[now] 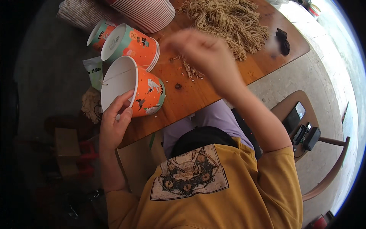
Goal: Tying string handles through pre-drilled holes in paper buckets.
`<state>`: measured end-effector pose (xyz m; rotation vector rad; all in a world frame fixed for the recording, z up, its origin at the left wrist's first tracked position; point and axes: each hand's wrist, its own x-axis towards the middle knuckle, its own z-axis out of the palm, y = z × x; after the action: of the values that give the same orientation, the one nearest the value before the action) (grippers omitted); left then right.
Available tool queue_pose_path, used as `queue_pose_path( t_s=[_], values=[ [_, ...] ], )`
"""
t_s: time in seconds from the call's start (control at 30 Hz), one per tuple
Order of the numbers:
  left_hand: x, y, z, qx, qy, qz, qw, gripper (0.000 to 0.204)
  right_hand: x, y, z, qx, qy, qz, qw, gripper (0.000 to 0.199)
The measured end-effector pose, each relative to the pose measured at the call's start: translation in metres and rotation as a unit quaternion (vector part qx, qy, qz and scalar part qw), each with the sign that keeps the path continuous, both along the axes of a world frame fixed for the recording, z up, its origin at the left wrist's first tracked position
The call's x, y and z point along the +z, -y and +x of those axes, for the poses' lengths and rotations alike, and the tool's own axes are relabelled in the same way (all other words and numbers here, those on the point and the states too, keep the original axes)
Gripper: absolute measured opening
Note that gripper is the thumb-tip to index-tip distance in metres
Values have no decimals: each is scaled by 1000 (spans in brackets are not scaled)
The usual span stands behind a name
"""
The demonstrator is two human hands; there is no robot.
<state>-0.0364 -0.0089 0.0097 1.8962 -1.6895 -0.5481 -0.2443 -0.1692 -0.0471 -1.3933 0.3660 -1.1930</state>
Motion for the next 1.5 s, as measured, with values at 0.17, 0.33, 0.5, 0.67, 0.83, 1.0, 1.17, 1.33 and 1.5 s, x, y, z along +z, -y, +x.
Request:
queue_pose_path(
  t_s=[0.17, 0.33, 0.5, 0.67, 0.83, 1.0, 1.17, 1.33, 1.5],
  values=[
    [0, 4, 0, 8, -16, 23, 1000, 41, -23, -40, 29, 50, -261, -119, 957, 14],
    [2, 3, -2, 5, -12, 28, 1000, 41, -32, -58, 45, 5, -242, -128, 962, 14],
    [1, 3, 0, 10, -19, 29, 999, 41, -25, -61, 50, -12, -216, -70, 974, 14],
    [0, 3, 0, 10, -14, 29, 999, 41, -27, -60, 57, 4, -213, -45, 976, 12],
    [2, 2, 0, 9, -11, 22, 1000, 42, -28, -63, 64, 4, -192, -41, 981, 12],
    [-2, 4, 1, 2, -10, 13, 1000, 44, -29, -62, 66, 4, -206, -33, 978, 12],
    [-2, 5, 2, 5, -28, 22, 999, 44, -27, -59, 70, -2, -209, -38, 977, 14],
    [4, 10, 7, -31, -78, 33, 996, 34, -22, -59, 71, -12, -216, -56, 975, 16],
    [3, 23, 14, -28, -117, 120, 985, 25, -16, -62, 65, 12, -245, -28, 969, 13]
  ],
)
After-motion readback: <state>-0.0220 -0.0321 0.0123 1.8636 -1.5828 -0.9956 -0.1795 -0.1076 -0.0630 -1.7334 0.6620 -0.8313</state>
